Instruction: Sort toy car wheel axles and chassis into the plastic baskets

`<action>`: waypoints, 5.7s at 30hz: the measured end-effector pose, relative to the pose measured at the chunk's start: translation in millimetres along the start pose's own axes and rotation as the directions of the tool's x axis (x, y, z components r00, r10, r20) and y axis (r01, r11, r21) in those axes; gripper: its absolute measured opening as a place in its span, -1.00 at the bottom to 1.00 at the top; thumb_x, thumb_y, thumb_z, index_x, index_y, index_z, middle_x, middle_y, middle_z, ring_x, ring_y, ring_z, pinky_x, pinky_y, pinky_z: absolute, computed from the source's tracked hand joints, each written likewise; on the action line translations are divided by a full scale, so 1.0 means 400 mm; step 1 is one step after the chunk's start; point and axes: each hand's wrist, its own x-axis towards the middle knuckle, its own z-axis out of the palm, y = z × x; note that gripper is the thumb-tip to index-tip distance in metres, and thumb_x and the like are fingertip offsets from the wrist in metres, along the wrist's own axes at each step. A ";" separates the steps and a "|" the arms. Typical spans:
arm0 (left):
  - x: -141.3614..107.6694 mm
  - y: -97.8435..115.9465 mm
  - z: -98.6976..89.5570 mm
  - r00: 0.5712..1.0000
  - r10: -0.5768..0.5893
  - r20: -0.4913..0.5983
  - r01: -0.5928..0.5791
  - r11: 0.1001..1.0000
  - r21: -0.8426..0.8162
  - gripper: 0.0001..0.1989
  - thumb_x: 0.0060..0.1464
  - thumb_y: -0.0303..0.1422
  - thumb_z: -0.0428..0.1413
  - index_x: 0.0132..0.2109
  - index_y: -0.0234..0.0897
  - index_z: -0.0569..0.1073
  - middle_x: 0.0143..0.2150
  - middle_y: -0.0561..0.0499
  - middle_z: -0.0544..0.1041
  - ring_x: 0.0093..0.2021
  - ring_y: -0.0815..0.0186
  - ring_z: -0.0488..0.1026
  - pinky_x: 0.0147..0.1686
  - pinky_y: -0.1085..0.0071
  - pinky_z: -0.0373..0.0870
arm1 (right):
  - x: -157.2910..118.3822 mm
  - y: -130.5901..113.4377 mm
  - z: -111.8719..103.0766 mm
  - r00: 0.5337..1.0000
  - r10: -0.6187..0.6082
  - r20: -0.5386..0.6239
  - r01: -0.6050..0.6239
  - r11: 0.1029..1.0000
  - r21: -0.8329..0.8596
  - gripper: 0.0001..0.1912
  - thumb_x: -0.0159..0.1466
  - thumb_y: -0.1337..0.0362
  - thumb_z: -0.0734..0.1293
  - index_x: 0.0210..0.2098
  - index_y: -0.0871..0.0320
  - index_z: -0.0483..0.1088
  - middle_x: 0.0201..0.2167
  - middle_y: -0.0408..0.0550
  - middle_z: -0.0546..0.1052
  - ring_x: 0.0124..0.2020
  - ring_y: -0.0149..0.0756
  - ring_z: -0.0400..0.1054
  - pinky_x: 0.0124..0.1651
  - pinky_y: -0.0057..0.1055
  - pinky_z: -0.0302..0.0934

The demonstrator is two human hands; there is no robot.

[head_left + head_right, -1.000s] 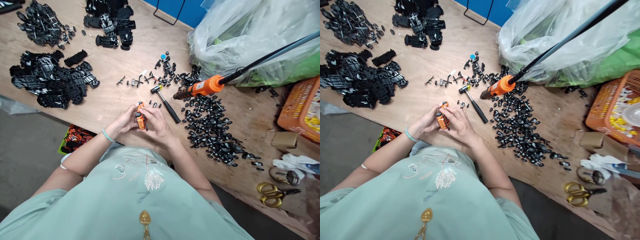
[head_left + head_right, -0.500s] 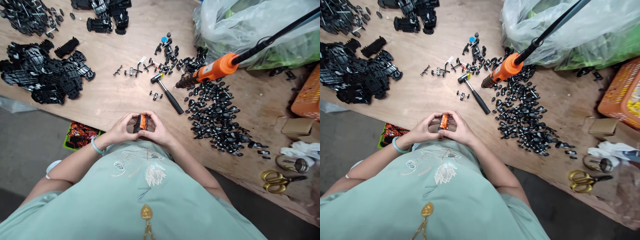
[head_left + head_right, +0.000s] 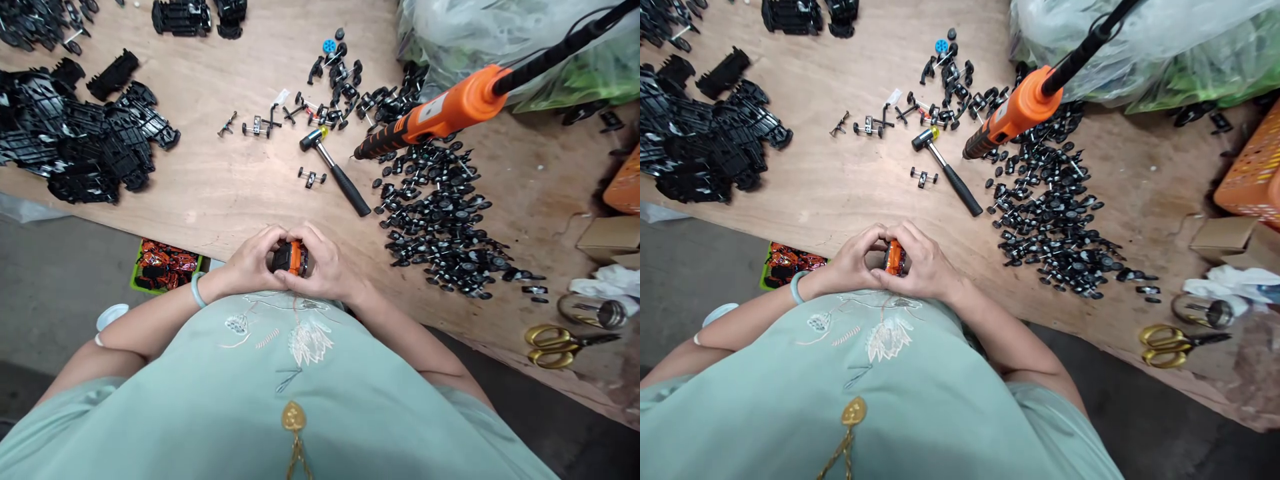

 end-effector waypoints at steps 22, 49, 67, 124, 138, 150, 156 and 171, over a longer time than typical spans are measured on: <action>-0.007 -0.036 -0.019 0.988 0.103 0.112 -0.093 0.992 -0.090 -0.50 -0.06 -0.29 0.35 0.04 -0.20 0.45 -0.05 -0.06 0.54 -0.04 0.14 0.56 -0.03 0.19 0.59 | -0.040 0.014 0.030 0.989 -0.089 -0.115 0.092 0.995 0.024 -0.51 0.21 0.14 0.49 0.07 0.02 0.30 -0.20 -0.08 0.51 -0.23 -0.20 0.44 -0.16 -0.24 0.39; 0.119 -0.202 -0.140 0.886 -0.350 -0.305 0.135 0.824 -0.551 -0.27 0.05 -0.13 0.41 0.31 -0.21 0.43 0.26 -0.20 0.56 0.32 0.02 0.47 0.37 0.03 0.36 | -0.056 0.173 -0.077 0.814 0.459 -0.357 -0.255 0.834 0.490 -0.31 0.04 -0.12 0.62 -0.01 -0.02 0.28 -0.10 -0.06 0.37 -0.08 -0.19 0.41 0.03 -0.22 0.47; 0.107 -0.101 -0.065 0.866 -0.328 -0.378 0.076 0.832 -0.549 -0.41 0.05 -0.21 0.41 0.18 -0.27 0.46 -0.02 -0.12 0.65 0.02 0.24 0.60 0.08 0.29 0.53 | 0.068 0.126 0.008 0.933 0.194 -0.302 -0.185 0.981 0.057 -0.65 0.38 0.09 0.38 0.10 0.03 0.40 -0.04 0.07 0.53 -0.07 -0.11 0.46 0.06 -0.09 0.44; 0.179 -0.118 -0.029 0.916 -0.036 -0.400 -0.002 0.995 -0.095 -0.17 0.01 0.11 0.38 0.31 -0.15 0.38 0.39 -0.28 0.36 0.43 -0.09 0.26 0.36 -0.04 0.26 | 0.024 0.142 0.004 0.903 0.302 -0.306 -0.322 0.947 -0.016 -0.39 0.23 0.16 0.45 0.24 0.08 0.33 0.16 0.15 0.52 0.14 0.01 0.44 0.27 0.01 0.35; 0.114 -0.059 -0.069 0.838 -0.421 -0.347 0.210 0.836 -0.507 -0.44 -0.16 0.02 0.48 -0.25 -0.27 0.42 -0.33 0.06 0.53 -0.39 0.39 0.44 -0.41 0.50 0.40 | 0.110 0.139 -0.012 0.850 0.420 -0.317 -0.310 0.887 0.342 -0.55 0.36 -0.21 0.36 -0.16 0.06 0.39 -0.23 -0.08 0.47 -0.31 -0.32 0.36 -0.23 -0.36 0.36; 0.110 -0.030 -0.094 0.971 -0.235 0.039 0.212 0.777 -0.593 -0.61 0.01 -0.14 0.43 -0.31 -0.26 0.40 -0.09 -0.03 0.53 -0.10 0.29 0.45 -0.08 0.39 0.38 | 0.118 0.127 -0.062 0.994 -0.042 -0.097 0.043 0.999 0.012 -0.88 0.46 0.18 0.35 -0.15 0.10 0.41 -0.25 -0.07 0.53 -0.23 -0.29 0.41 -0.10 -0.34 0.31; 0.090 -0.013 -0.070 0.904 -0.365 0.223 0.422 0.676 -0.604 -0.56 0.00 -0.22 0.41 -0.10 -0.21 0.36 -0.25 0.11 0.48 -0.26 0.36 0.43 -0.21 0.44 0.33 | 0.122 0.109 -0.076 0.961 -0.231 0.150 0.249 0.962 -0.114 -0.76 0.55 0.18 0.20 -0.15 0.13 0.44 -0.34 -0.08 0.47 -0.29 -0.28 0.34 -0.19 -0.37 0.23; 0.038 0.083 -0.033 0.813 -0.438 0.384 0.527 0.272 -0.806 -0.55 -0.09 -0.36 0.43 -0.05 -0.25 0.47 -0.26 0.05 0.55 -0.29 0.32 0.55 -0.23 0.42 0.42 | 0.074 0.065 -0.109 0.800 -0.563 0.206 0.595 0.705 -0.387 -0.70 0.56 0.31 0.14 -0.21 0.11 0.46 -0.41 -0.08 0.42 -0.37 -0.29 0.23 -0.31 -0.28 0.11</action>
